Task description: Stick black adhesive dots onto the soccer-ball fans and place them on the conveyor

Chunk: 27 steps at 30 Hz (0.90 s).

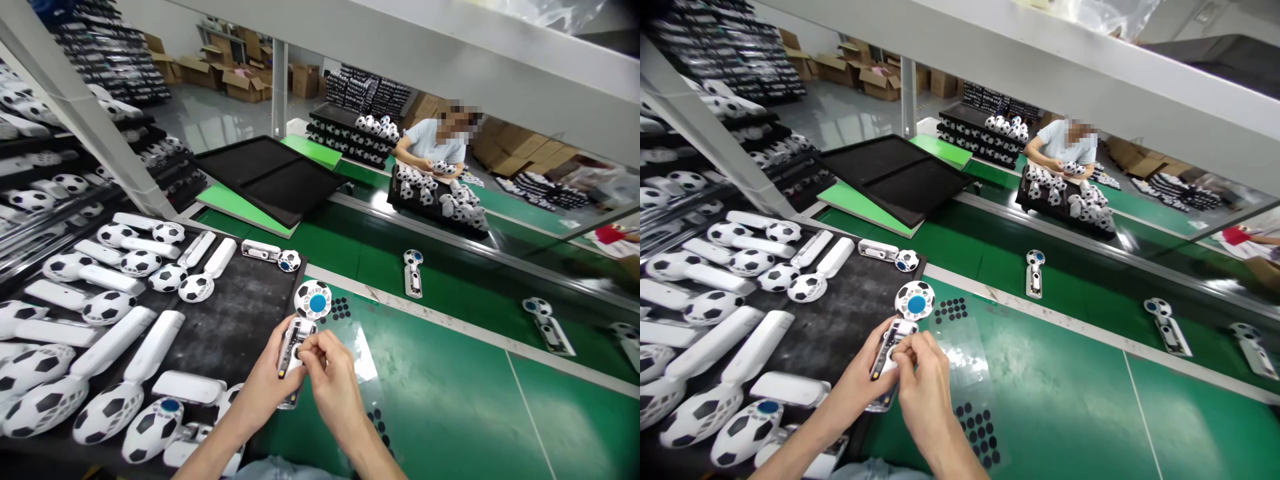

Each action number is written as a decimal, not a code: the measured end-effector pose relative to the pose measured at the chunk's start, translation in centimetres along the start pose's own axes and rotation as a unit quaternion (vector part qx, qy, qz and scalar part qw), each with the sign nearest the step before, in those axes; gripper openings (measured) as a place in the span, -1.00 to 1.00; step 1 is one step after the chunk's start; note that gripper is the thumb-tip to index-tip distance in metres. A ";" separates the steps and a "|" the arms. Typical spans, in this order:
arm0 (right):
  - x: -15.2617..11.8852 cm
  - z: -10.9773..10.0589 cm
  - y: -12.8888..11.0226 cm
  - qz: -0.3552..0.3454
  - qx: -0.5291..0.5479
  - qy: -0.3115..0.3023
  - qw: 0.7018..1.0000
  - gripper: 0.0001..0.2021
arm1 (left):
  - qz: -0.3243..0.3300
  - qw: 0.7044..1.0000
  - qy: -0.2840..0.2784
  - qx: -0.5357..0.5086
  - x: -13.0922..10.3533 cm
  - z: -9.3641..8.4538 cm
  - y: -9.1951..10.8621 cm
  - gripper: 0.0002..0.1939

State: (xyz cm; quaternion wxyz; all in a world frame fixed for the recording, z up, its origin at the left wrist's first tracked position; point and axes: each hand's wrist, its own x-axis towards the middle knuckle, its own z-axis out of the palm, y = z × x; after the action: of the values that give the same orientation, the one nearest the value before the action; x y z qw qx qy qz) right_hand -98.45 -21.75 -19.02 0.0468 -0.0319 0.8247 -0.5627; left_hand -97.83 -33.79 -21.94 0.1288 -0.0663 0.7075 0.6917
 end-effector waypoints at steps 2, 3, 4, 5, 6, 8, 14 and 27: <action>0.1 0.0 0.0 -0.002 -0.010 0.001 1.000 -0.86 | 0.001 1.000 0.003 -0.002 0.0 0.0 -0.1 -0.30; 0.1 0.0 0.0 -0.005 -0.015 0.001 1.000 -0.86 | 0.000 1.000 0.002 -0.002 0.0 0.1 -0.1 -0.30; 0.1 0.0 0.0 -0.009 -0.019 0.001 1.000 -0.86 | -0.001 1.000 0.001 -0.002 0.0 0.1 -0.1 -0.30; 0.1 0.1 0.1 -0.013 -0.023 0.004 1.000 -0.85 | -0.001 1.000 0.001 -0.001 0.0 0.1 0.0 -0.30; 0.0 0.2 0.2 -0.018 -0.028 0.010 0.999 -0.84 | 0.000 1.000 0.001 0.000 0.0 0.1 0.1 -0.31; -0.3 0.4 0.4 -0.036 -0.031 0.031 0.998 -0.83 | 0.005 1.000 0.006 0.003 0.0 0.1 0.2 -0.32; -1.7 1.0 1.1 -0.137 -0.016 0.085 0.987 -0.68 | 0.028 0.998 0.011 -0.062 -0.2 -0.1 0.0 -0.39; -3.9 3.2 3.1 -0.020 0.091 0.023 0.995 -0.58 | -0.028 0.984 0.041 -0.171 -0.2 0.2 1.9 -0.40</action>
State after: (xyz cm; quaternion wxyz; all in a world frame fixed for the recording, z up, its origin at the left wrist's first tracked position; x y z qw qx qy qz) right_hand -94.25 -23.20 -22.88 0.0189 -0.0309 0.7700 -0.6370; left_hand -98.14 -33.57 -20.07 0.1060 -0.1359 0.5817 0.7950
